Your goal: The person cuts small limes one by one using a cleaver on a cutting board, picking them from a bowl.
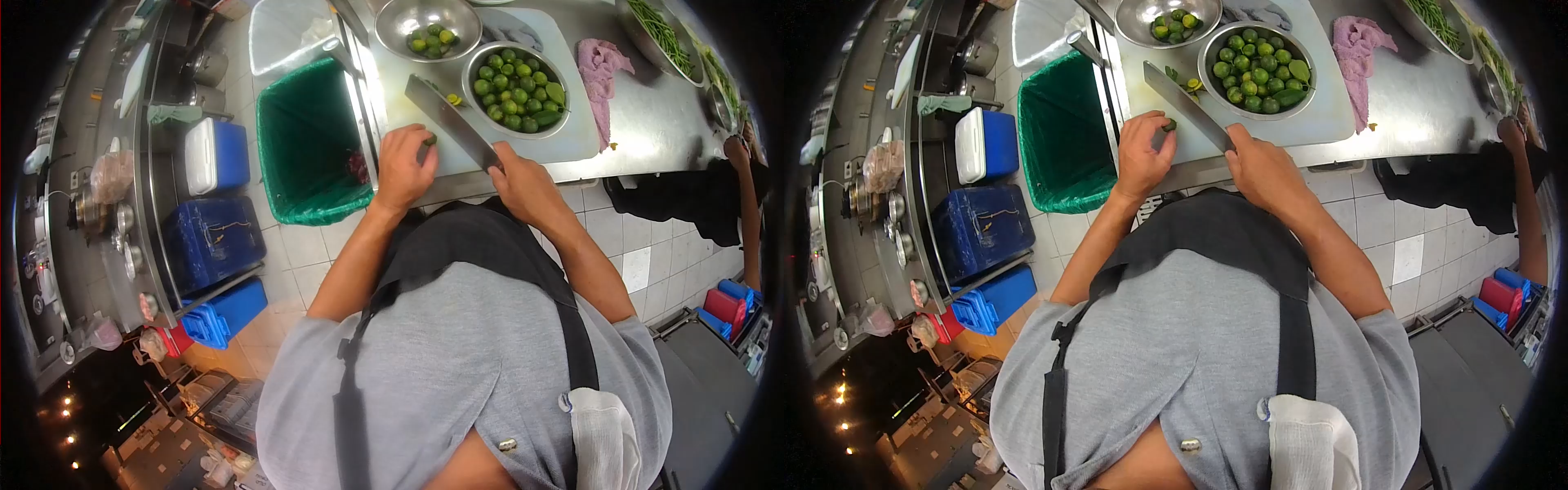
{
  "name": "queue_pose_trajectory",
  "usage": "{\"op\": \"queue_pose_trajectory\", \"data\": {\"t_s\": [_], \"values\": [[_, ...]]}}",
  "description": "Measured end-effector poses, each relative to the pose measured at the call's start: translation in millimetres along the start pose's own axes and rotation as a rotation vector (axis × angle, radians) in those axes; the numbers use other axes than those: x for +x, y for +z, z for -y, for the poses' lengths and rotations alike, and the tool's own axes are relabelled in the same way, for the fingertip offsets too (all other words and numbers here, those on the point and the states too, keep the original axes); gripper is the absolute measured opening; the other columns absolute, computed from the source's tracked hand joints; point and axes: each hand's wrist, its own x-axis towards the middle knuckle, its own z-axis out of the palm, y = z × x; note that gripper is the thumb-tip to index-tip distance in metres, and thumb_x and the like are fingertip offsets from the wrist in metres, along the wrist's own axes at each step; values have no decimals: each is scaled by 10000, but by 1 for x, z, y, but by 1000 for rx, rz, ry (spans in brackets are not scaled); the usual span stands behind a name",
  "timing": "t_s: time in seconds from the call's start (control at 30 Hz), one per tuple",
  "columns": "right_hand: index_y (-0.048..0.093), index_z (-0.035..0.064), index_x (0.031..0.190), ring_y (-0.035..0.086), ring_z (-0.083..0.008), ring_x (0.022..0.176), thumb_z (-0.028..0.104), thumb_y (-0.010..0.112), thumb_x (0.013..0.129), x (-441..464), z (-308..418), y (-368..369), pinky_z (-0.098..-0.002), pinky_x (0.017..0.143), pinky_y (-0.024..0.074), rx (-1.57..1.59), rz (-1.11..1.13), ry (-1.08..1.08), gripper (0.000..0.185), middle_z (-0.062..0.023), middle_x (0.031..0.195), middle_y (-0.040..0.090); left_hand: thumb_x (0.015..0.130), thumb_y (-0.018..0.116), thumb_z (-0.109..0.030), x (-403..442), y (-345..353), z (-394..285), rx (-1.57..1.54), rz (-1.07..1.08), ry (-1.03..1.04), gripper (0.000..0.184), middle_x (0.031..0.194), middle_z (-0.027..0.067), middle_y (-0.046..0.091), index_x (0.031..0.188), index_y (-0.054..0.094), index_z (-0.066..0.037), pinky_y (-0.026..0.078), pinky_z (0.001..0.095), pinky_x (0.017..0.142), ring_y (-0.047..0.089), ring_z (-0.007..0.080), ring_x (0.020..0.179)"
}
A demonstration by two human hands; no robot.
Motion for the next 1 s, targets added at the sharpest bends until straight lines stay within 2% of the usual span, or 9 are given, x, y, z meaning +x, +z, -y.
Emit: {"op": "queue_pose_trajectory", "data": {"t_s": [0.13,0.53,0.63,0.87,1.0], "values": [[474,59,1242,652,-538,892,171,590,1035,-5,-3,7,-638,761,463,51,-54,-19,263,-286,894,693,796,771,-7,-2,-4,3,-53,-13,-42,203,1010,114,701,978,694,-55,505,439,846,638,353,956],[491,64,1272,655,-533,926,168,601,1035,-45,19,-35,-612,778,471,67,109,80,281,-294,929,698,772,744,-49,5,-4,-1,6,61,-158,192,922,127,678,956,691,-42,499,450,808,611,360,884],[495,59,1269,657,-532,931,159,603,1029,-52,20,-39,-615,786,476,72,92,44,282,-295,933,698,774,748,-61,6,-2,-1,9,46,-159,189,910,133,676,951,689,-35,498,455,804,609,358,876],[500,35,1218,667,-526,920,143,602,1021,-7,17,-10,-617,788,486,37,91,-44,246,-292,934,703,782,754,-65,6,-2,-2,19,55,-162,196,911,140,674,961,684,-29,495,464,807,607,368,879],[501,28,1206,670,-523,926,147,596,1023,9,21,-7,-623,796,489,16,94,-70,238,-297,960,705,786,762,-58,3,-6,-3,57,79,-69,209,963,151,676,976,676,-32,504,456,812,620,369,892]]}}
